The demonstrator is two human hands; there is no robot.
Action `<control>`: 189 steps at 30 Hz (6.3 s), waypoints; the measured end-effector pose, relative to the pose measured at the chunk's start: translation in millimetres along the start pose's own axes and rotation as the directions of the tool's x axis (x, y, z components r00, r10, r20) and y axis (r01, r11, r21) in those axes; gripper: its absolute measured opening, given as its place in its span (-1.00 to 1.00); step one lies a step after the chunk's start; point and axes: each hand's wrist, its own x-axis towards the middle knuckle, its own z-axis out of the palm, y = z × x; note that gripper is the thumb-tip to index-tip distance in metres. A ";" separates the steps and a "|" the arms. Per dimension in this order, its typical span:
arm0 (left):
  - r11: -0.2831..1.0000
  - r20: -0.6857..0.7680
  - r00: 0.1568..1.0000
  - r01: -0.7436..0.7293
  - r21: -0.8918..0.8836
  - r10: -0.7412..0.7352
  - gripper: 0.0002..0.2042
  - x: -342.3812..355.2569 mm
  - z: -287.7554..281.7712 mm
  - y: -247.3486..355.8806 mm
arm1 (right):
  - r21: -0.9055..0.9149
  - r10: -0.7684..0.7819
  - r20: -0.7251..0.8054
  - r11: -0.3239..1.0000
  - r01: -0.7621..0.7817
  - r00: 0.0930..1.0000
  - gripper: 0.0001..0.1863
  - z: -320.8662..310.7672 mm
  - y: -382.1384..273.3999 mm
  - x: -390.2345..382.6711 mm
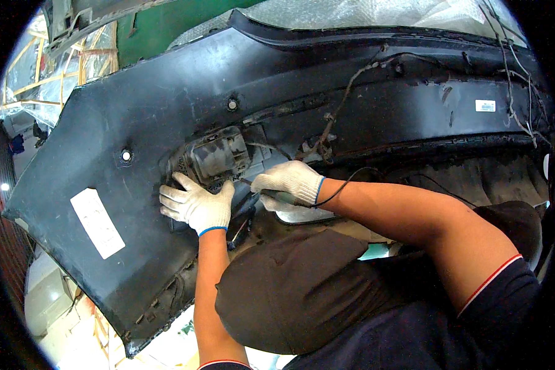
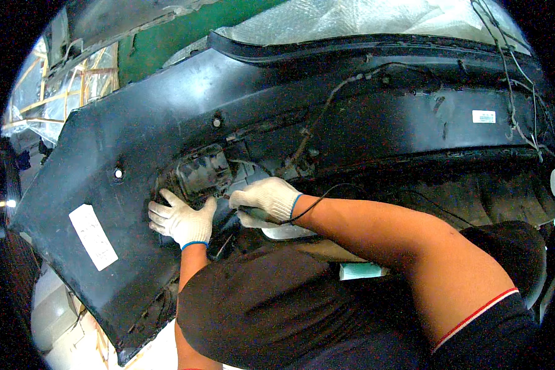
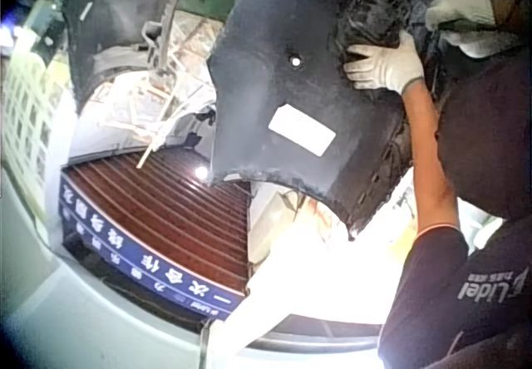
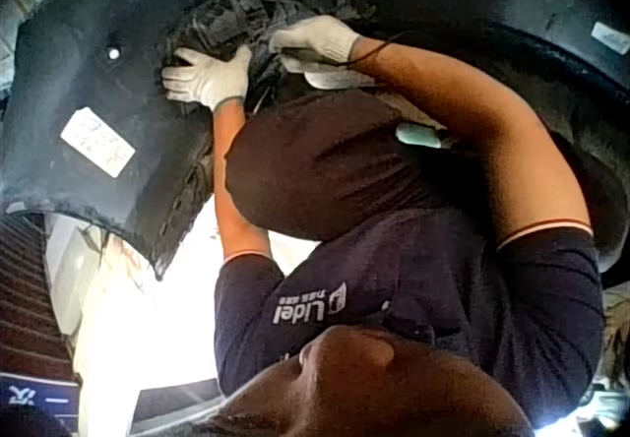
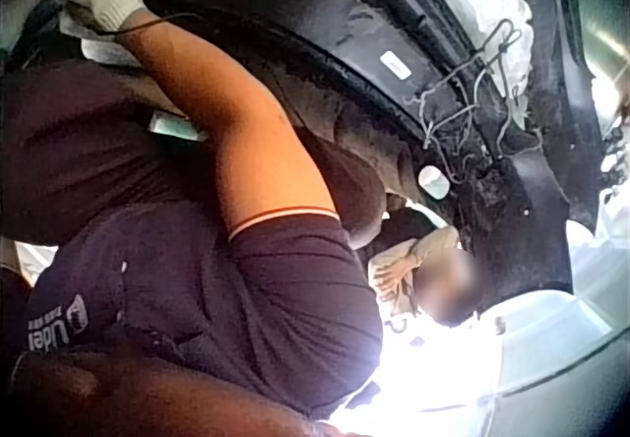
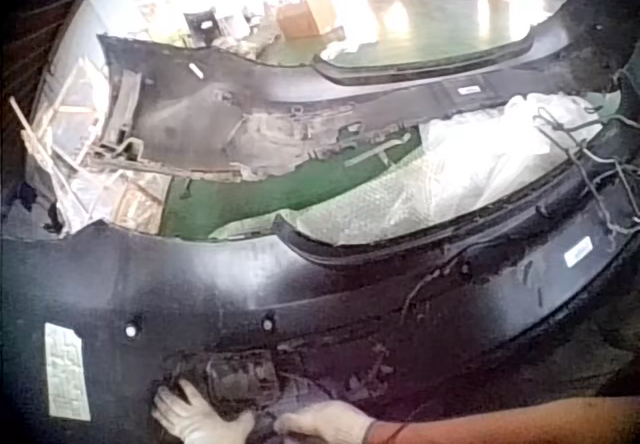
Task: The person scrapes a black plastic car part with a small tool, focusing on a specific area to remove residue or adhesive. The person is sitting on the floor in a workshop environment.
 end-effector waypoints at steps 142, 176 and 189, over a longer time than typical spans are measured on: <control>0.985 0.143 0.978 0.136 0.108 -0.151 0.50 6.1 -18.8 33.2 | -0.112 -0.111 -0.057 0.988 0.104 0.992 -0.73 -22.8 -25.5 -12.6; 0.997 0.106 0.992 0.071 0.015 -0.072 0.38 1.0 -14.4 26.9 | -0.054 0.034 0.068 0.998 -0.030 0.997 -0.66 -26.1 -14.9 -15.8; 1.000 0.130 0.991 0.025 -0.011 -0.023 0.47 -6.5 -2.4 38.1 | -0.134 -0.042 -0.016 0.990 0.040 0.999 -0.68 -28.0 -16.7 -17.8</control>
